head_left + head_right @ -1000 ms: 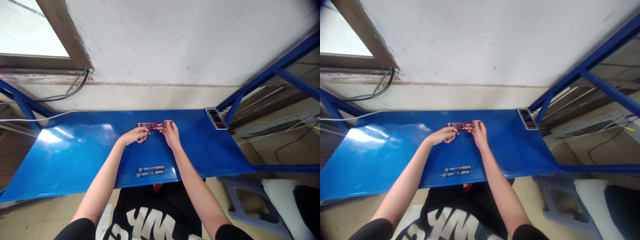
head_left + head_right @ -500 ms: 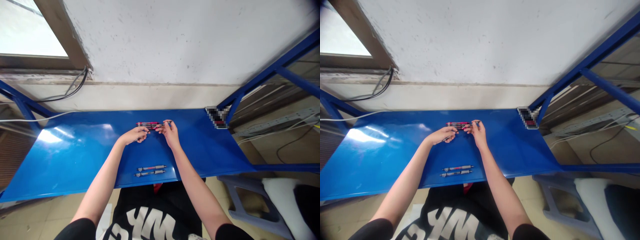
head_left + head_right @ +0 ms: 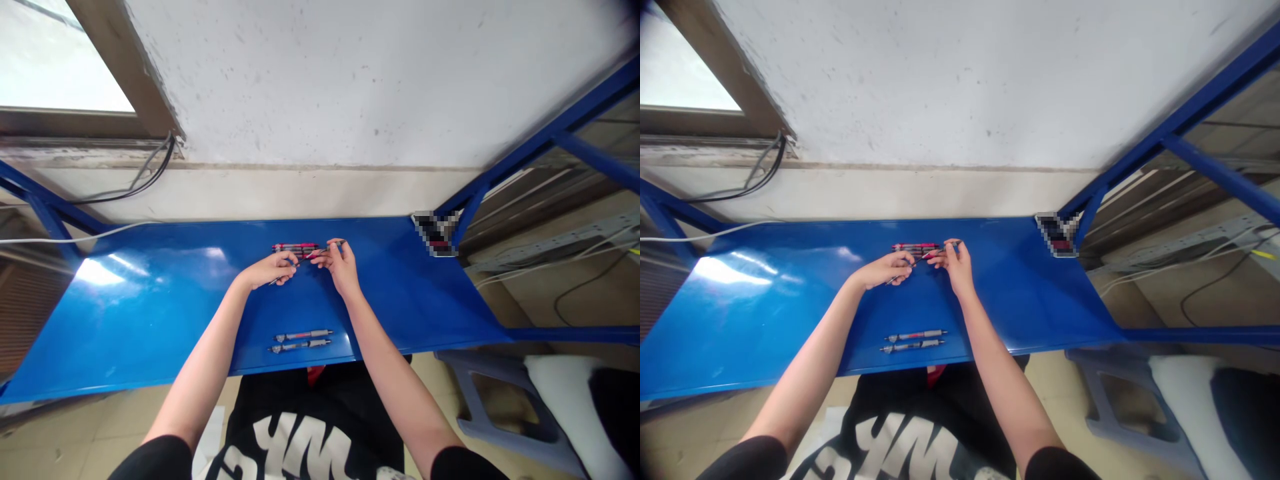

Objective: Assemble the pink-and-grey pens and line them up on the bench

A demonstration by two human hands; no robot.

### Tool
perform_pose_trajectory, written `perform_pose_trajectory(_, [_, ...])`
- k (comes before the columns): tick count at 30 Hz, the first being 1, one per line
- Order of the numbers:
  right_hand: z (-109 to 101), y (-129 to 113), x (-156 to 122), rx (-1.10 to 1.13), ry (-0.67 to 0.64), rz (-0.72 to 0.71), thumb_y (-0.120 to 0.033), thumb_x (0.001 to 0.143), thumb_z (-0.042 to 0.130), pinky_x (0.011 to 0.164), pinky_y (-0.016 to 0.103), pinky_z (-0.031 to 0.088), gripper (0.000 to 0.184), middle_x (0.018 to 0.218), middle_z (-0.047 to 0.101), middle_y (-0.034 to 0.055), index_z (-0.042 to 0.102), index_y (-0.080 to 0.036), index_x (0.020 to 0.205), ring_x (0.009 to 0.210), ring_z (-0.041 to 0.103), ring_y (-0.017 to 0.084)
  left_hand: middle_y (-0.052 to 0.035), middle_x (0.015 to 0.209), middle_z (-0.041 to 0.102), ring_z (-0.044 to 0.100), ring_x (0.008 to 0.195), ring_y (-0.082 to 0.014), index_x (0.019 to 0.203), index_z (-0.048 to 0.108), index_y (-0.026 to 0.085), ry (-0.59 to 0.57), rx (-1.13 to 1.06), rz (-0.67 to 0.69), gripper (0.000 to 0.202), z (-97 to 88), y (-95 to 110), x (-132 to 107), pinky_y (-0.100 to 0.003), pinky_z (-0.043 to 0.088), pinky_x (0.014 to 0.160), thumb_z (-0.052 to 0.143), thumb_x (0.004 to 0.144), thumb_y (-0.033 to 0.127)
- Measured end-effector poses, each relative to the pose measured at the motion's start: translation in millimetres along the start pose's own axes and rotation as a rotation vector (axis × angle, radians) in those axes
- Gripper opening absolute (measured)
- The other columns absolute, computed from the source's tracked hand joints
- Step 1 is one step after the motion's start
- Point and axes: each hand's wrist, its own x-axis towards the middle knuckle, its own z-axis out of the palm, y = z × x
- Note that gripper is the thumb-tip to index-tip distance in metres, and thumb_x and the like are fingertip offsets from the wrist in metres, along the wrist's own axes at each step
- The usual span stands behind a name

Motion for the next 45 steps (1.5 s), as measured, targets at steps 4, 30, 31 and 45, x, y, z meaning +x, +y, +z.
perform_pose_trajectory(4, [0.0, -0.4, 0.0, 0.004, -0.003, 0.007, -0.058, 0.091, 0.067, 0.053, 0.022, 0.053, 0.039, 0.081, 0.080, 0.0028, 0.049, -0.026, 0.104, 0.062, 0.077, 0.017, 0.0048, 0.067, 0.056, 0.050, 0.053, -0.0090, 0.106, 0.052, 0.019, -0.011, 0.016, 0.005, 0.030, -0.6, -1.9, 1.2, -0.020, 0.035, 0.050, 0.070, 0.087, 0.033])
perform_pose_trajectory(30, [-1.4, -2.8, -0.5, 0.061, -0.015, 0.004, -0.052, 0.091, 0.070, 0.052, 0.022, 0.049, 0.033, 0.082, 0.079, 0.0002, 0.051, -0.027, 0.101, 0.058, 0.072, 0.014, 0.0049, 0.067, 0.057, 0.053, 0.054, -0.0098, 0.106, 0.052, 0.019, -0.039, 0.034, 0.038, 0.034, -1.9, -5.1, 2.5, -0.020, 0.037, 0.050, 0.073, 0.085, 0.036])
perform_pose_trajectory(31, [-1.4, -3.1, -0.5, 0.058, -0.013, 0.006, -0.052, 0.091, 0.070, 0.051, 0.022, 0.049, 0.034, 0.080, 0.078, -0.0003, 0.051, -0.027, 0.101, 0.058, 0.072, 0.014, 0.0051, 0.068, 0.057, 0.053, 0.054, -0.0096, 0.106, 0.052, 0.019, -0.041, 0.031, 0.038, 0.035, -2.0, -5.4, 2.5, -0.021, 0.038, 0.051, 0.074, 0.084, 0.036])
perform_pose_trajectory(45, [-1.9, -3.0, -0.7, 0.002, 0.003, 0.012, -0.053, 0.089, 0.073, 0.047, 0.020, 0.047, 0.036, 0.075, 0.076, -0.0017, 0.051, -0.026, 0.100, 0.053, 0.070, 0.013, 0.0030, 0.067, 0.061, 0.056, 0.055, -0.0107, 0.104, 0.052, 0.018, -0.014, 0.053, 0.014, 0.033, -1.0, -3.0, 2.5, -0.018, 0.036, 0.048, 0.073, 0.085, 0.037])
